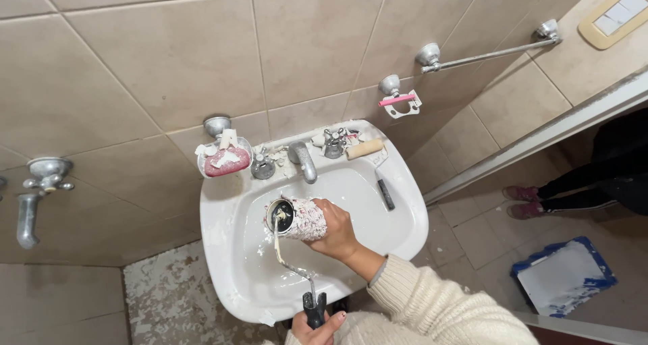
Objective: Washing a used paint roller in a bathroom sink.
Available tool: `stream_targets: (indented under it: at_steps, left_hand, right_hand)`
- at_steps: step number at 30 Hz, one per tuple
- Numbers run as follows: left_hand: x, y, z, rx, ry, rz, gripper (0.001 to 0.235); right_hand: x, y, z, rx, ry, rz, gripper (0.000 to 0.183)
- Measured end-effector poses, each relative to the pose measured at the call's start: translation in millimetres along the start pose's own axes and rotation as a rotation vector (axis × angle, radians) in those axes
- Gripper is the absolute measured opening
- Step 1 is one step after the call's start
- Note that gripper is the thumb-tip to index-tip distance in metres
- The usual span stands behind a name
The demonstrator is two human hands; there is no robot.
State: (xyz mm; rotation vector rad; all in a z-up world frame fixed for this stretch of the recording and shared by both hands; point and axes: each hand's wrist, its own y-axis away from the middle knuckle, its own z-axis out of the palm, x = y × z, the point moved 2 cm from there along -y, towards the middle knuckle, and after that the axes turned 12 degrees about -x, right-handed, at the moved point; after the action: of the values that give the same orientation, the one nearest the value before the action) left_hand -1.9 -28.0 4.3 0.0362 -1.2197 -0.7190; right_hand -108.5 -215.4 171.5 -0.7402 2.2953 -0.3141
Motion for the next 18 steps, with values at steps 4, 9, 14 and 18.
stream_targets:
  at_steps: [4,9,14,18]
  left_hand:
    - [-31,-16,-21,-0.010,-0.106,0.087,0.045]
    - [52,17,-1,0.004,0.154,-0.160,0.040]
    - [57,16,-6,0.158,0.177,-0.117,0.019]
    - [110,26,14,-0.099,0.226,-0.161,0.058]
  right_hand:
    - [3,-18,-9,-0.095,-0.081,0.010,0.065]
    - [0,-18,-22,-0.163,-0.097,0.072,0.059]
    - [24,-34,-50,-0.418,-0.413,0.122,0.066]
    - [69,-10,-28,-0.548,-0.932,0.290,0.067]
